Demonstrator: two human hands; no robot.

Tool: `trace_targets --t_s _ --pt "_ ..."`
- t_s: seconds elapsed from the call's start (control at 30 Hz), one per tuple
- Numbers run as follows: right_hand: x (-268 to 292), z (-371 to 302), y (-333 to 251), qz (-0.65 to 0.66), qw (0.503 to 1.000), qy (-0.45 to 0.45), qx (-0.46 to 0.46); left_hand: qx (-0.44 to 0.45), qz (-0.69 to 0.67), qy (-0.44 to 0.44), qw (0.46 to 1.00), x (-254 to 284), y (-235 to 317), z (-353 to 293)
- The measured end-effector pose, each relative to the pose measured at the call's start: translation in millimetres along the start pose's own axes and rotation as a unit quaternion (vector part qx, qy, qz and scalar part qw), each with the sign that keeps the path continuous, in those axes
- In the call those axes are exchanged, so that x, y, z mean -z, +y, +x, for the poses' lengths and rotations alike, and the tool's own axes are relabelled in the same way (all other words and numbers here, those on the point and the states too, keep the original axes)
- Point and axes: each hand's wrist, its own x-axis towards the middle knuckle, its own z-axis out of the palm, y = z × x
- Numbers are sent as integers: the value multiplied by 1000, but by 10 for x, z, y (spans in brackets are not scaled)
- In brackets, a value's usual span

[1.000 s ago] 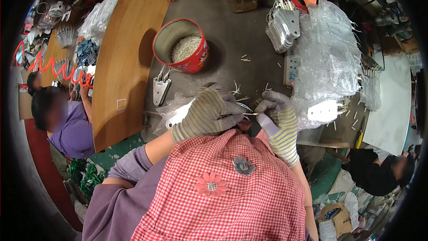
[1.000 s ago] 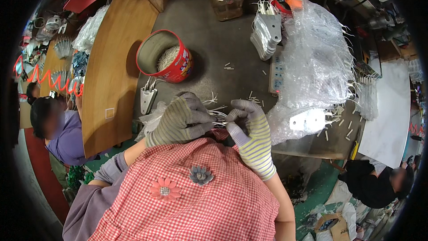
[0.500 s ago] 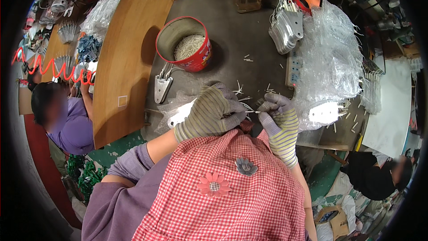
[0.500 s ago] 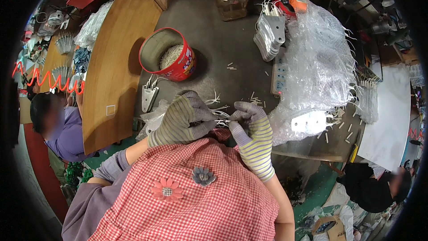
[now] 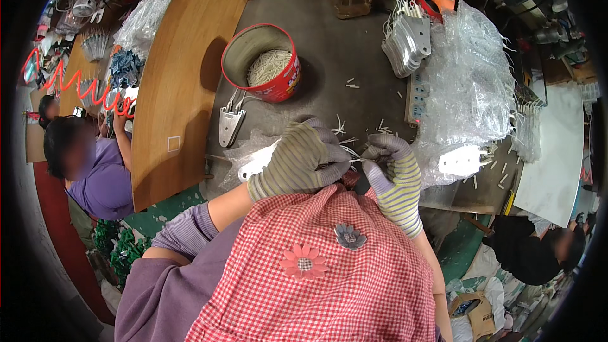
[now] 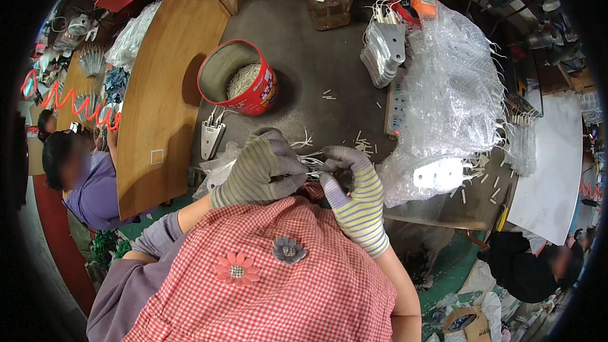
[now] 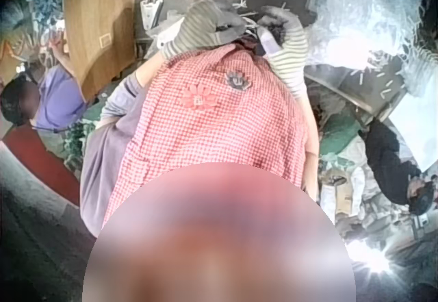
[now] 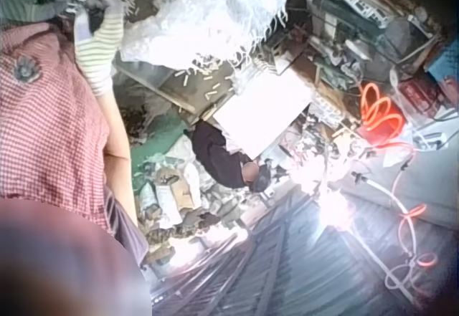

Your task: Assembling small wire components into a plastic housing at a factory workstation.

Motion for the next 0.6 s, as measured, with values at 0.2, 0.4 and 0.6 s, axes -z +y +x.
trace_targets --t_s 0.2,0.4,0.6 --pt "53 19 -74 -8 1000 3 3 -15 50 -16 999 53 59 41" --pt "142 71 -142 -227 969 -37 85 28 1 -5 1000 17 45 16" --pt "36 57 -41 -201 972 -55 112 -7 10 2 1000 -7 -9 16"
